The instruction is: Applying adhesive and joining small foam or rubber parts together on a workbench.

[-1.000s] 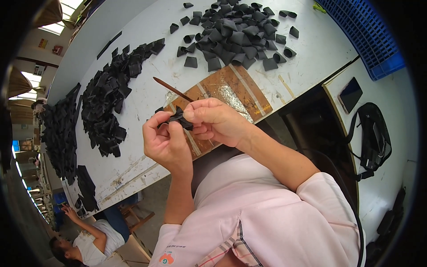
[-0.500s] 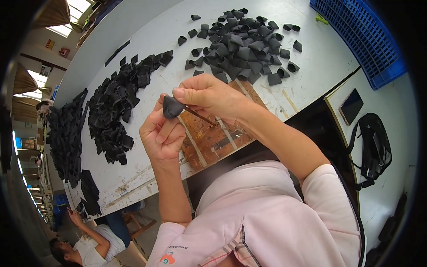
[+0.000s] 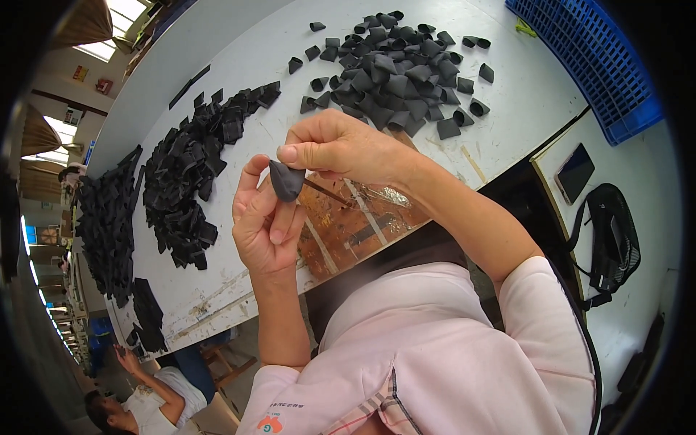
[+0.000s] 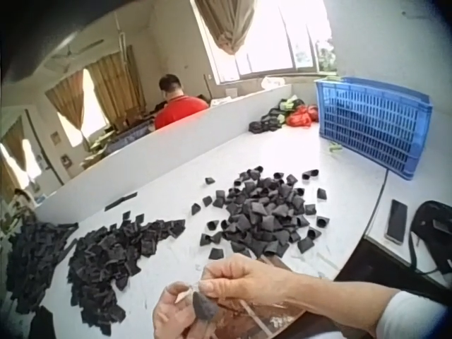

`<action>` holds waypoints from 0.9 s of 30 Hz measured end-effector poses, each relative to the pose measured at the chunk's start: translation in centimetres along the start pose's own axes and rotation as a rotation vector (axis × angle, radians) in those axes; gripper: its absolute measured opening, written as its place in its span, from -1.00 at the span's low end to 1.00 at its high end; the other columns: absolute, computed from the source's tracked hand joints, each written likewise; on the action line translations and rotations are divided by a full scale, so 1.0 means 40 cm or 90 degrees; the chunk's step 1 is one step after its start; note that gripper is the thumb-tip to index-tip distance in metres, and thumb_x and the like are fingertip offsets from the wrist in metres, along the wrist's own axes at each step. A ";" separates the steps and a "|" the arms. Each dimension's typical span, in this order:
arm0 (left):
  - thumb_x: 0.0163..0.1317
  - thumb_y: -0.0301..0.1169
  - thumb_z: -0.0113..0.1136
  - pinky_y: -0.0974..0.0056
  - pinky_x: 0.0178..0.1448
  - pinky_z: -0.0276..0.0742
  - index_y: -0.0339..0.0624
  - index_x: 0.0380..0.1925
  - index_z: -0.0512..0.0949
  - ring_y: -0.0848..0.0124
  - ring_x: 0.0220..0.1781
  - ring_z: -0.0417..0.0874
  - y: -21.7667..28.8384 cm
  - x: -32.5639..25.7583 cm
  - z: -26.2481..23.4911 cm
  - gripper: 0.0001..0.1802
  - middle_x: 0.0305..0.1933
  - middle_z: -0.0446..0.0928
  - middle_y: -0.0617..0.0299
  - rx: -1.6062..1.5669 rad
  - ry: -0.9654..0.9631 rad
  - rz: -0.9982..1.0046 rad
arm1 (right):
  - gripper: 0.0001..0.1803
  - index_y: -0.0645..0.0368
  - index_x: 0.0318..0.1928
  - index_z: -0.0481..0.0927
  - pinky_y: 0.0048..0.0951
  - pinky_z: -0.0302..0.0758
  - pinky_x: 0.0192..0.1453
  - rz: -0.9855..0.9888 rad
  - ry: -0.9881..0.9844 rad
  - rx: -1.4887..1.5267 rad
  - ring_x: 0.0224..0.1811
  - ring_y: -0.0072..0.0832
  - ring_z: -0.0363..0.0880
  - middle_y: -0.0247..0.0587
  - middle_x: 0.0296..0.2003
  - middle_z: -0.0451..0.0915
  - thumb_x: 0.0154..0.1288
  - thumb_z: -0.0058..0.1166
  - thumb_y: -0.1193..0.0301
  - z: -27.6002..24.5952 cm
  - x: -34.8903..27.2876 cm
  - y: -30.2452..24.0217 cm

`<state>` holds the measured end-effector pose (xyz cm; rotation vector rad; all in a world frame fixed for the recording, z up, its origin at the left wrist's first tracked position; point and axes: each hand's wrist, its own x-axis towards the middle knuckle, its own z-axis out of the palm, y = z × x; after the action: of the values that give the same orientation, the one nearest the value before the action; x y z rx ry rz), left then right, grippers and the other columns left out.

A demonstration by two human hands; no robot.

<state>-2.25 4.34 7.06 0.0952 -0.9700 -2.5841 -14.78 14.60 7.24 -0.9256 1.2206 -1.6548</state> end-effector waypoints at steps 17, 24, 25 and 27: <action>0.07 -0.57 0.11 0.44 -0.19 0.37 -0.28 -0.35 0.53 0.48 -0.31 0.48 0.001 0.017 0.036 -0.89 -0.34 0.49 0.21 0.654 0.037 0.342 | -0.64 0.19 -0.30 0.47 -0.44 0.36 -0.47 -0.415 0.276 -0.555 -0.47 -0.32 0.40 -0.22 -0.45 0.42 -0.02 0.20 0.21 0.069 -0.076 -0.008; 0.04 -0.64 0.12 0.48 -0.21 0.38 -0.35 -0.40 0.54 0.52 -0.33 0.46 -0.030 0.014 0.039 -0.91 -0.34 0.49 0.18 0.539 0.086 0.438 | -0.71 0.19 -0.37 0.48 -0.45 0.35 -0.50 -0.366 0.274 -0.448 -0.54 -0.38 0.41 -0.24 -0.50 0.41 -0.14 0.26 0.38 0.082 -0.073 -0.014; 0.04 -0.64 0.12 0.47 -0.20 0.38 -0.35 -0.41 0.54 0.52 -0.33 0.46 -0.026 0.011 0.042 -0.92 -0.33 0.49 0.18 0.596 0.092 0.465 | -0.72 0.21 -0.35 0.48 -0.53 0.35 -0.53 -0.385 0.256 -0.467 -0.55 -0.47 0.39 -0.27 -0.50 0.42 -0.10 0.25 0.40 0.073 -0.071 -0.013; 0.04 -0.65 0.11 0.46 -0.18 0.37 -0.36 -0.43 0.53 0.51 -0.32 0.46 -0.021 0.010 0.041 -0.93 -0.33 0.49 0.18 0.653 0.097 0.494 | -0.73 0.24 -0.33 0.49 -0.62 0.34 -0.55 -0.405 0.238 -0.485 -0.56 -0.55 0.38 -0.30 -0.49 0.43 -0.07 0.23 0.42 0.070 -0.070 -0.015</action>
<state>-3.21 5.79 7.80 0.1406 -1.7315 -1.2074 -11.34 16.36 8.30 -1.6454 2.0382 -1.9194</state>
